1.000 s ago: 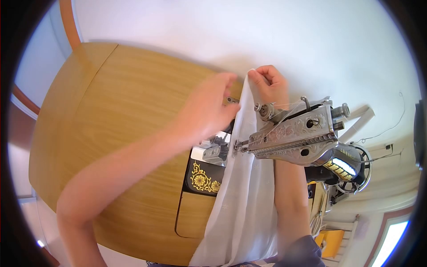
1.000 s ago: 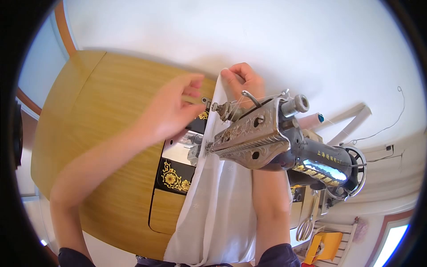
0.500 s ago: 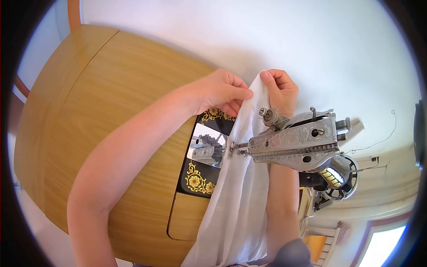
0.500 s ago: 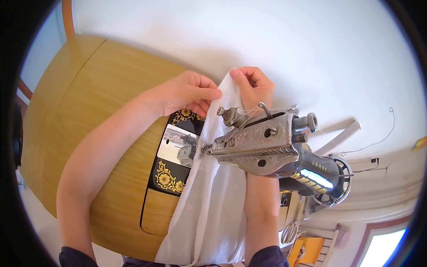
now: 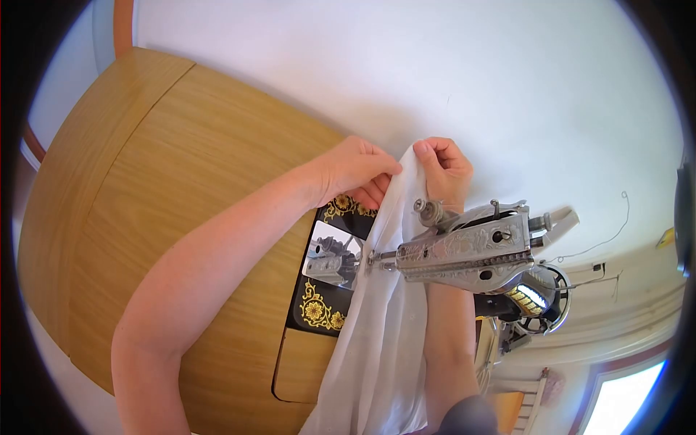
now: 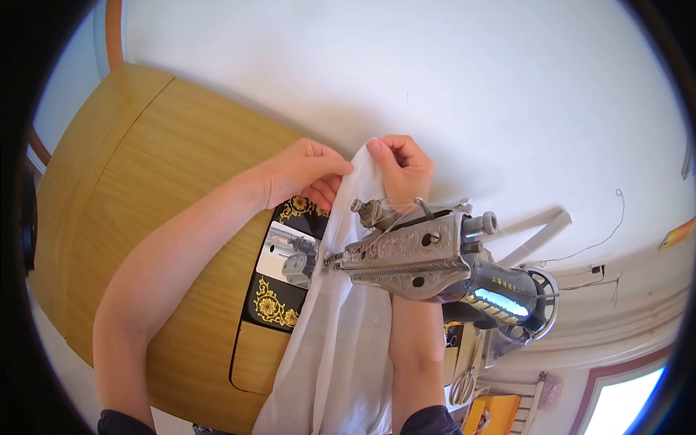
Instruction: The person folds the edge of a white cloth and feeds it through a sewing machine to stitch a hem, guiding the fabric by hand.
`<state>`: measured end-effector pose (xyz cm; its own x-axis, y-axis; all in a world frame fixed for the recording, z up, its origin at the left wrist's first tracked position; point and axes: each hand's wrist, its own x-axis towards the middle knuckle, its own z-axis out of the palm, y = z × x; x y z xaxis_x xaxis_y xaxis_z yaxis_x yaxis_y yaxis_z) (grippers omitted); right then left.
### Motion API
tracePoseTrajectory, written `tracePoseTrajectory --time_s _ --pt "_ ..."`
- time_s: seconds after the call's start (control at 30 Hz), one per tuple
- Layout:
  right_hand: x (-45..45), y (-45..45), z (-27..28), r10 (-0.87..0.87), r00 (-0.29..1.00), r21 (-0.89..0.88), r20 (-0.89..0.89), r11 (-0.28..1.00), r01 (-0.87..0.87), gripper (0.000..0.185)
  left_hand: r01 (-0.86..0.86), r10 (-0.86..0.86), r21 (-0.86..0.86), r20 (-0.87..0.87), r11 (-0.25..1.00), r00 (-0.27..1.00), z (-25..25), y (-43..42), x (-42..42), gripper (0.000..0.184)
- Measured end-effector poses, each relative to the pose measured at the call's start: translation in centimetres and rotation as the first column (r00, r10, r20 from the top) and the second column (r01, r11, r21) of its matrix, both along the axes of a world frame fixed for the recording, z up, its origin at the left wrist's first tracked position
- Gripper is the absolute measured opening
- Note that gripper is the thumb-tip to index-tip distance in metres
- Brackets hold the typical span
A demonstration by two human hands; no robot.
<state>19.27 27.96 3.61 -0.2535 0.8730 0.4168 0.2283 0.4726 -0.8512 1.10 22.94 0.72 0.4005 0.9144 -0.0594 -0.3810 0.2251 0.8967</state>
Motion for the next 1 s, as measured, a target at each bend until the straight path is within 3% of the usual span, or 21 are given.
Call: tracePoseTrajectory --time_s 0.4,0.53,0.67,0.8,0.9,0.93,1.0 --pt "-0.3 0.0 -0.1 -0.017 1.000 -0.091 -0.025 0.996 0.015 0.014 0.015 0.003 0.136 -0.132 0.991 0.991 -0.7 0.2 0.5 0.022" --pt "-0.2 0.2 -0.5 -0.108 0.993 -0.054 0.036 0.992 0.110 0.017 0.011 0.014 0.157 -0.159 0.987 0.987 -0.7 0.2 0.8 0.018" --pt "-0.1 0.3 -0.7 -0.107 0.992 -0.022 0.071 0.994 0.108 0.018 0.139 -0.089 0.133 -0.329 0.981 0.940 0.3 -0.4 0.9 0.013" --pt "0.3 0.7 -1.0 -0.131 0.988 0.004 0.084 0.991 0.131 0.016 0.243 -0.112 0.155 -0.577 0.957 0.809 1.6 -1.3 1.3 0.013" --pt "0.3 0.6 -0.7 -0.122 0.984 0.013 0.133 0.993 0.121 0.014 0.291 0.100 0.276 -0.860 0.916 0.500 3.3 -1.9 1.1 0.010" --pt "0.5 1.0 -1.1 -0.108 0.983 0.058 0.148 0.993 0.101 0.015 0.122 0.364 0.486 -0.776 0.865 0.515 3.3 -1.8 1.6 0.008" --pt "0.9 1.6 -1.9 -0.079 0.983 0.105 0.167 0.993 0.062 0.016 -0.201 0.793 0.802 -0.454 0.563 0.407 3.2 -1.8 2.7 0.007"
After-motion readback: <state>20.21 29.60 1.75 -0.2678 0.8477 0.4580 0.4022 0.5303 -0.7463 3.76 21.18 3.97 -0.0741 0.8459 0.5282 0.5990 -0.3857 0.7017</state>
